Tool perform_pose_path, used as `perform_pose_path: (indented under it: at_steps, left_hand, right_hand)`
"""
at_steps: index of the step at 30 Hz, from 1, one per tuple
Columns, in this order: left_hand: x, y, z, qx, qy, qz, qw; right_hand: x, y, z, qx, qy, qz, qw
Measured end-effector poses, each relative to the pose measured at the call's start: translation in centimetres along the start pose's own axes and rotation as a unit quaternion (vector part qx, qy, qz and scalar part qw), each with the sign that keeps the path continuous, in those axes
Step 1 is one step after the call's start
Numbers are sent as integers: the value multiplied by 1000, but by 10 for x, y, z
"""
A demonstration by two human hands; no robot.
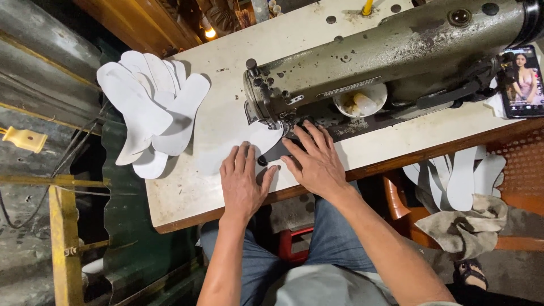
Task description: The person is sewing the edges of white shoe insoles using an industrial sewing machine, picking up each piece from a stack and guiding it through the needle.
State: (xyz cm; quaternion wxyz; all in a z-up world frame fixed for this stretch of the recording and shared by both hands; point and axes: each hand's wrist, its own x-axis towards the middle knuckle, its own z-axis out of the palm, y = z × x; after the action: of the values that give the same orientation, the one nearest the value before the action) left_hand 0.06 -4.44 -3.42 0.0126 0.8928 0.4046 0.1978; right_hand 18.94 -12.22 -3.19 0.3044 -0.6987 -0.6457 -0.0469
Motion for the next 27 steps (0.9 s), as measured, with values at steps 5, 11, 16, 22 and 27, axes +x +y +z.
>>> perform_pose_path:
  at_steps: [5,11,16,22,27]
  left_hand:
    - [-8,16,-13,17,6,-1,1000]
    - [-19,24,-37,13,-17,-34,999]
    - [-42,27,-44,32,-47,-58,997]
    - [-60,27,-56,15,13,-49,999]
    - [-75,26,-54,-60,38,-52,996]
  right_hand:
    - [0,1,-1,-2,-4,-2,1000]
    - [0,1,-2,-2,0,-5,1000]
    - [2,2,-5,9,-3,0,1000]
    - [1,6,-5,-6,5,-46,999]
    - [1,7,-2,-19,-7,-36,999]
